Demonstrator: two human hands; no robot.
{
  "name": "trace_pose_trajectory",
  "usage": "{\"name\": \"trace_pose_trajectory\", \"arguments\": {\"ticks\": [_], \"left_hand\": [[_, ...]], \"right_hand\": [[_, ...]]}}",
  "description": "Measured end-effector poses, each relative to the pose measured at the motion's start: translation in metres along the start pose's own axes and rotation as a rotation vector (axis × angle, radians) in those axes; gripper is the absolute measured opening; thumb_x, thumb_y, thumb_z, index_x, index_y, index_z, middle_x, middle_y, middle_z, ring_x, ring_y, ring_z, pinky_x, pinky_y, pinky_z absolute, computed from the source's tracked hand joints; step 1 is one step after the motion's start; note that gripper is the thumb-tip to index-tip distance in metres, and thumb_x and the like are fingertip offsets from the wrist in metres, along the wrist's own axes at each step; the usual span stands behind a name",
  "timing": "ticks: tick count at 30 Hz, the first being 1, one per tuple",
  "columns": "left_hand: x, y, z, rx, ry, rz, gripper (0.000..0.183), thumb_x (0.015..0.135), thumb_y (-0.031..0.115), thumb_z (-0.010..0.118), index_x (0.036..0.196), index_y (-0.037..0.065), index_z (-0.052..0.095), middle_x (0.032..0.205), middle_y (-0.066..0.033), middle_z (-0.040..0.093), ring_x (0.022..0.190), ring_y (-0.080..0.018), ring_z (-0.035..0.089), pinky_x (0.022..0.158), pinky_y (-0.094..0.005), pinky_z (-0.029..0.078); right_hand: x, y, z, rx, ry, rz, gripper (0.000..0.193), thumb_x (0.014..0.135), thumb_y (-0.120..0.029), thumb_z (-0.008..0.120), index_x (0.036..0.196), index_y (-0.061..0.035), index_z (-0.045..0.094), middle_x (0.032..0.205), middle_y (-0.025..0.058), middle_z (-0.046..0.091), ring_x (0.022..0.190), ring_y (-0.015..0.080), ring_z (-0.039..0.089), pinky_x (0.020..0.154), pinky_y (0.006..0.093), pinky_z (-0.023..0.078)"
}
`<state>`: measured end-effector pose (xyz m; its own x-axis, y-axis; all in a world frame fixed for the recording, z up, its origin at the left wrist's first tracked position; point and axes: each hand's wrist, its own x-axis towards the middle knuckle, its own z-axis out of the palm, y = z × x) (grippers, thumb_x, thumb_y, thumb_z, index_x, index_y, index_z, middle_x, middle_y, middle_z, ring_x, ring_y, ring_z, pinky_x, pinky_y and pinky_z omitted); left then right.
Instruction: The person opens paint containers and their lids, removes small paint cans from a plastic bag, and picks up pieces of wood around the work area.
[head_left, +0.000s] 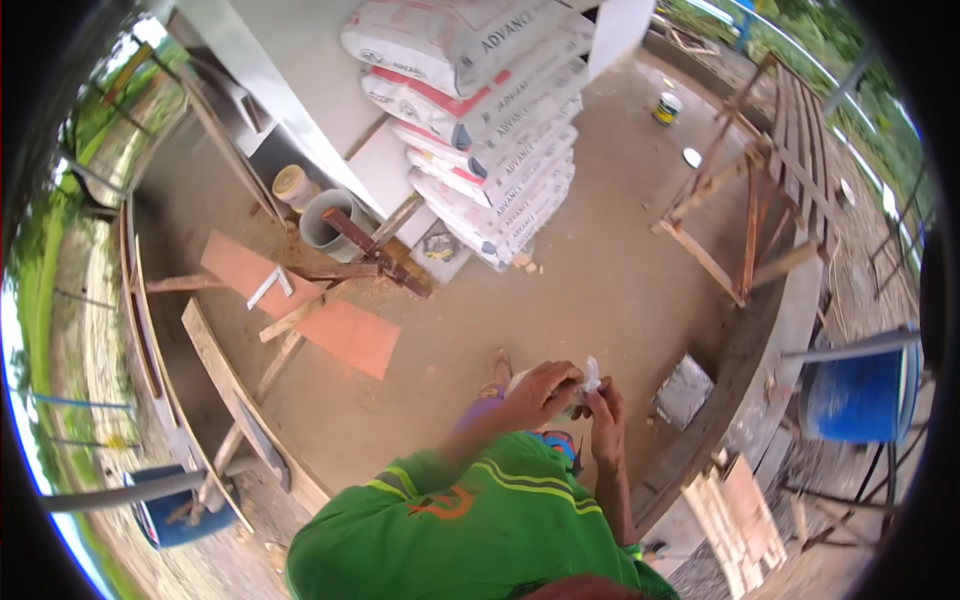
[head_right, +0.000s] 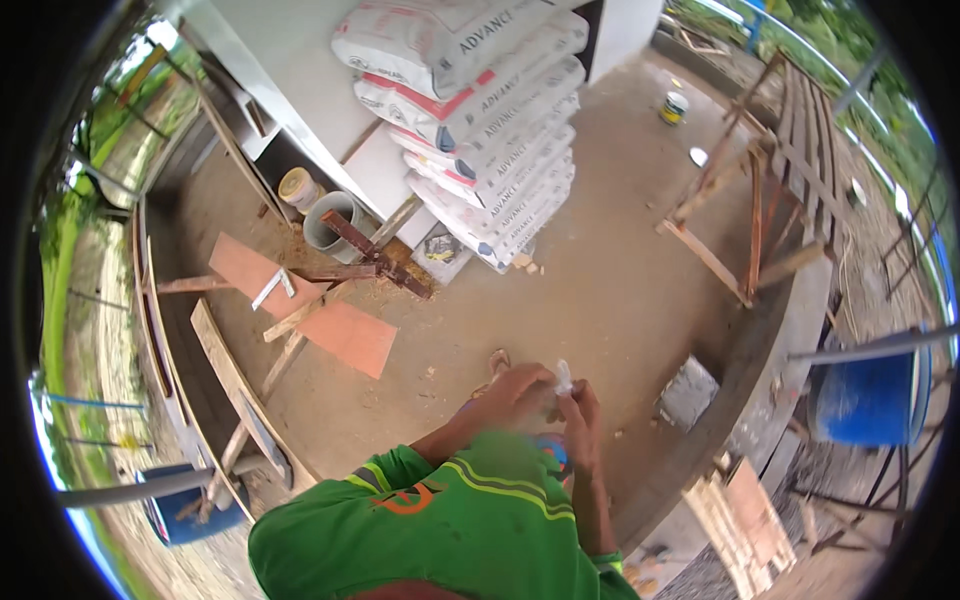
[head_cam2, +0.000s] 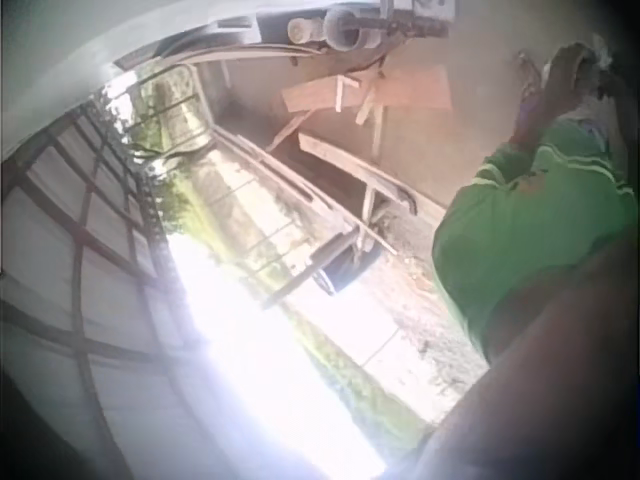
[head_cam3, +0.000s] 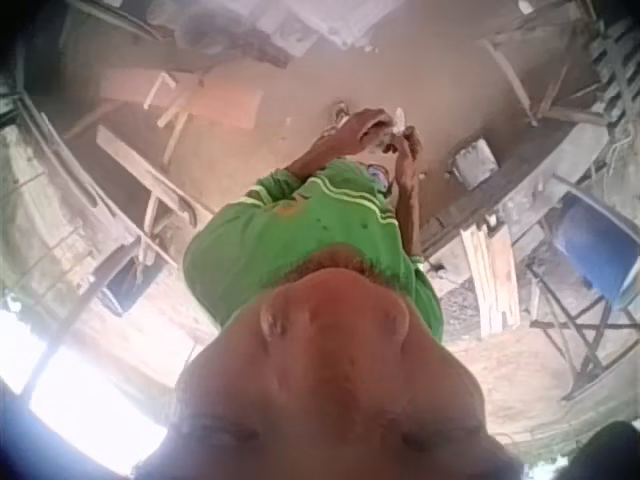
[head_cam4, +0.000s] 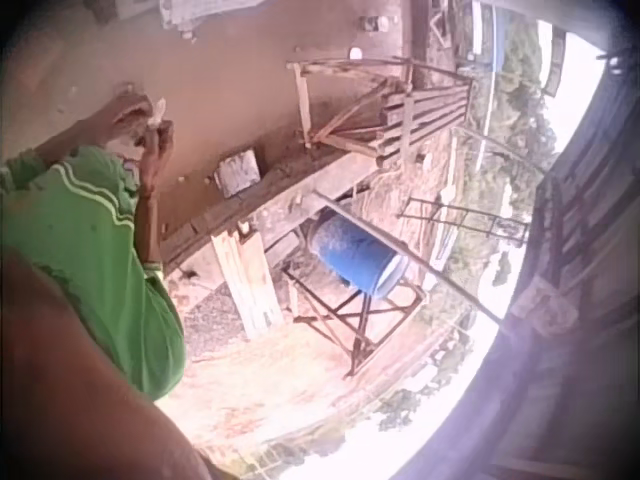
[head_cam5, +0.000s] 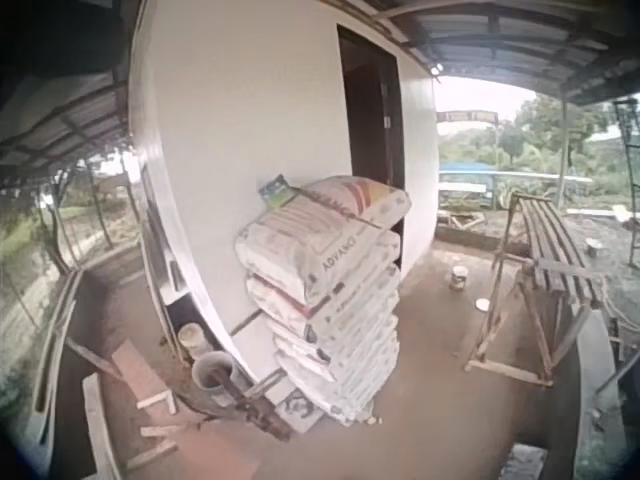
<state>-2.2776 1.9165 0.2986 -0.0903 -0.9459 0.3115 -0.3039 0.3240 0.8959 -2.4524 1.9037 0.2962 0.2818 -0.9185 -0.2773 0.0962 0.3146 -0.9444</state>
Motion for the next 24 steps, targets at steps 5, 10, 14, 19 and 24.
{"name": "trace_pose_trajectory", "arguments": {"ticks": [5, 10, 14, 19, 24], "left_hand": [[0.114, -0.054, 0.009, -0.332, -0.178, -0.294, 0.018, 0.09, 0.02, 0.059, 0.097, 0.004, 0.058, 0.074, -0.0117, 0.059, 0.063, -0.0262, 0.057, 0.06, -0.0398, 0.044], [0.256, -0.075, 0.009, -0.342, -0.451, -0.228, 0.022, 0.087, 0.025, 0.063, 0.094, 0.004, 0.062, 0.08, -0.0095, 0.066, 0.078, -0.0248, 0.064, 0.073, -0.0391, 0.047], [0.353, -0.103, 0.019, -0.151, -0.323, 0.142, 0.017, 0.078, 0.021, 0.067, 0.087, 0.008, 0.06, 0.081, -0.0085, 0.061, 0.082, -0.0286, 0.061, 0.081, -0.0411, 0.045], [0.452, -0.155, 0.032, 0.106, -0.287, 0.161, 0.019, 0.076, 0.019, 0.07, 0.088, 0.008, 0.059, 0.087, -0.0077, 0.063, 0.086, -0.0283, 0.062, 0.08, -0.0423, 0.046], [0.526, -0.208, 0.056, 0.191, -0.201, 0.064, 0.023, 0.075, 0.02, 0.071, 0.09, 0.007, 0.06, 0.088, -0.0086, 0.063, 0.087, -0.0317, 0.061, 0.08, -0.0426, 0.047]], "right_hand": [[0.104, -0.029, -0.023, -0.098, 0.069, -0.028, 0.009, 0.095, -0.016, 0.05, 0.092, -0.0088, 0.054, 0.075, -0.0008, 0.052, 0.066, 0.008, 0.047, 0.06, 0.0255, 0.044], [0.19, -0.086, -0.059, -0.096, 0.274, -0.003, 0.024, 0.097, -0.021, 0.05, 0.111, -0.0032, 0.057, 0.084, 0.0019, 0.057, 0.071, 0.0099, 0.053, 0.064, 0.0268, 0.045], [0.268, -0.129, -0.088, -0.128, 0.207, -0.074, 0.028, 0.096, -0.016, 0.048, 0.118, -0.0002, 0.055, 0.1, 0.0045, 0.059, 0.077, 0.0099, 0.055, 0.069, 0.0273, 0.046], [0.377, -0.141, -0.133, -0.229, 0.128, -0.091, 0.025, 0.094, -0.013, 0.049, 0.114, -0.0014, 0.056, 0.091, 0.0027, 0.056, 0.078, 0.0094, 0.054, 0.068, 0.027, 0.046], [0.488, -0.157, -0.161, -0.128, 0.043, 0.058, 0.014, 0.095, -0.012, 0.05, 0.105, -0.0045, 0.056, 0.087, 0.0012, 0.058, 0.071, 0.007, 0.05, 0.064, 0.0259, 0.045]]}}
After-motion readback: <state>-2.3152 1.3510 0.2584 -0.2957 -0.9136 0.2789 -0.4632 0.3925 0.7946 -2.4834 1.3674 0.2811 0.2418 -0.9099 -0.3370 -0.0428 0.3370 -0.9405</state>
